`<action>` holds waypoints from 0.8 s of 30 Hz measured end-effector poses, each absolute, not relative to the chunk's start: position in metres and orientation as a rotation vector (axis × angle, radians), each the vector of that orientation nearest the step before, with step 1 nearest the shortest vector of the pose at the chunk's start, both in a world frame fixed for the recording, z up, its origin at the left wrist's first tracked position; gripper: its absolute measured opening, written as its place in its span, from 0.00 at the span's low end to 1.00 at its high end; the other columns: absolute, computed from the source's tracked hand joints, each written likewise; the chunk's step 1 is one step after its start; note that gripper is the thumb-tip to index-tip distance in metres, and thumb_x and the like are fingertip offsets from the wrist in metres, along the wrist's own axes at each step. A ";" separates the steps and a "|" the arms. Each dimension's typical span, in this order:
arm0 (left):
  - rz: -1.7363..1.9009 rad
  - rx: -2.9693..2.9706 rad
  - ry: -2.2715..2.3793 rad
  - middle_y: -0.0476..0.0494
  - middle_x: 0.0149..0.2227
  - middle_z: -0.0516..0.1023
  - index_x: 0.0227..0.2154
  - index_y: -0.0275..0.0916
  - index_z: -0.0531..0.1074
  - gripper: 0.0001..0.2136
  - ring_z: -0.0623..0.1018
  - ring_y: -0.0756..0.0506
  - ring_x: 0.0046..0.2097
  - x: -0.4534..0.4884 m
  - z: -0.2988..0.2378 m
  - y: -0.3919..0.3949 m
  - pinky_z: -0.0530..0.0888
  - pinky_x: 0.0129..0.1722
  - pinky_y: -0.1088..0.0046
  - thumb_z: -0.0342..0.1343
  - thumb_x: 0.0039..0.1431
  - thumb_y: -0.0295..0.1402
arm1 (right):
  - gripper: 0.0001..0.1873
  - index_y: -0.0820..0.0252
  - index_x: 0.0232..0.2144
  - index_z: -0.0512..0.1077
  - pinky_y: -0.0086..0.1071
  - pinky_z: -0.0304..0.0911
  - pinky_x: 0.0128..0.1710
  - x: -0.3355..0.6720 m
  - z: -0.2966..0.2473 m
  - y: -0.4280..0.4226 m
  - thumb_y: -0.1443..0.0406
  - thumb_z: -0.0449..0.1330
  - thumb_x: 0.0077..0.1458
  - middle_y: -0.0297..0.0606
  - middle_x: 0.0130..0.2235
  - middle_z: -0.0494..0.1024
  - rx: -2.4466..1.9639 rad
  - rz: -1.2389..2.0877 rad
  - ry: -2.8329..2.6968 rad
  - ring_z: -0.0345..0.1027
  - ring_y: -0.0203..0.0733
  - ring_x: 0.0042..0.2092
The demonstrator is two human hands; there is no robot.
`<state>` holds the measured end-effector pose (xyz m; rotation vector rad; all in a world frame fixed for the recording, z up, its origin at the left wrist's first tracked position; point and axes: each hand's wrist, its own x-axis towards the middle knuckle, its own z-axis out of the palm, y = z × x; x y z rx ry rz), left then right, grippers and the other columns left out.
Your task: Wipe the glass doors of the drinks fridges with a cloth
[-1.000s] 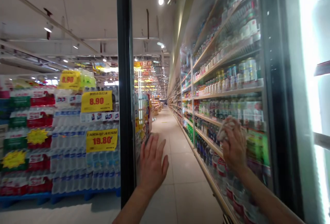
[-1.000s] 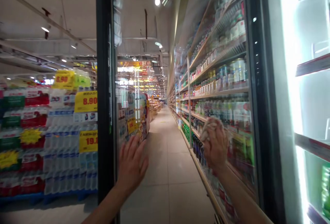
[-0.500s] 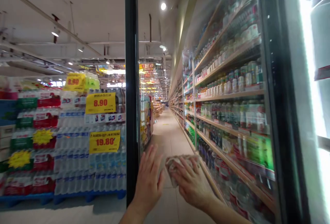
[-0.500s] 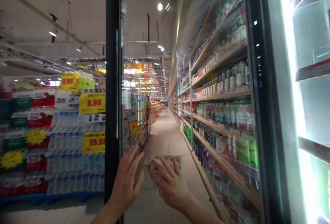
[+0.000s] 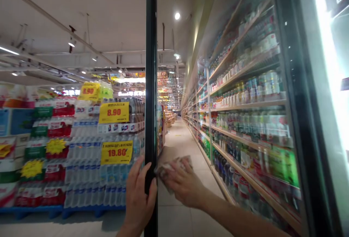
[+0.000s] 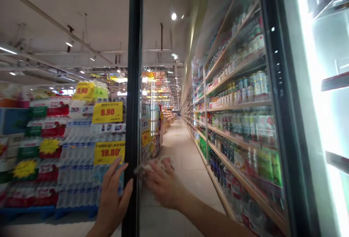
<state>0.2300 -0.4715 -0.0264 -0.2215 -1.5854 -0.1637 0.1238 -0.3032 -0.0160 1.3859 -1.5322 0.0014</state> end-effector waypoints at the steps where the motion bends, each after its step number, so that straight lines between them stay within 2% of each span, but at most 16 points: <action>1: -0.151 -0.225 -1.591 0.37 0.59 0.61 0.53 0.40 0.60 0.20 0.62 0.41 0.60 0.230 -0.027 -0.474 0.62 0.58 0.58 0.49 0.57 0.28 | 0.26 0.53 0.57 0.60 0.49 0.31 0.63 0.123 -0.019 -0.303 0.60 0.51 0.55 0.36 0.60 0.62 1.472 -0.067 -1.513 0.36 0.44 0.66; 3: -0.135 -0.234 -1.594 0.38 0.58 0.61 0.53 0.40 0.60 0.20 0.62 0.41 0.60 0.228 -0.026 -0.476 0.63 0.57 0.58 0.49 0.57 0.27 | 0.25 0.53 0.56 0.61 0.49 0.33 0.63 0.122 -0.008 -0.303 0.60 0.51 0.55 0.36 0.60 0.62 1.473 -0.068 -1.515 0.37 0.44 0.66; 8: -0.166 -0.254 -1.574 0.37 0.58 0.61 0.52 0.40 0.60 0.19 0.62 0.40 0.60 0.222 -0.015 -0.462 0.63 0.57 0.55 0.49 0.57 0.27 | 0.24 0.54 0.55 0.62 0.53 0.29 0.62 0.127 0.049 -0.306 0.63 0.51 0.55 0.39 0.62 0.57 1.059 0.225 -1.605 0.37 0.49 0.66; 13: -0.163 -0.330 -1.557 0.38 0.57 0.62 0.53 0.40 0.59 0.20 0.62 0.41 0.60 0.218 -0.003 -0.452 0.62 0.58 0.55 0.49 0.56 0.26 | 0.23 0.52 0.54 0.63 0.48 0.26 0.63 0.124 0.049 -0.297 0.60 0.51 0.55 0.35 0.60 0.63 1.373 -0.066 -1.459 0.39 0.45 0.65; 18: -0.211 -0.311 -1.517 0.36 0.58 0.61 0.52 0.39 0.60 0.19 0.62 0.40 0.60 0.213 0.013 -0.448 0.62 0.57 0.54 0.49 0.56 0.27 | 0.22 0.53 0.54 0.64 0.52 0.32 0.62 0.119 0.073 -0.292 0.64 0.50 0.56 0.39 0.62 0.58 0.895 0.267 -1.546 0.39 0.48 0.66; 24: -0.108 -0.367 -1.529 0.35 0.59 0.59 0.55 0.40 0.56 0.23 0.59 0.40 0.61 0.205 0.032 -0.428 0.61 0.58 0.54 0.49 0.56 0.26 | 0.24 0.51 0.52 0.65 0.51 0.31 0.63 0.105 0.048 -0.250 0.64 0.53 0.52 0.36 0.60 0.63 1.155 -0.017 -1.482 0.39 0.46 0.66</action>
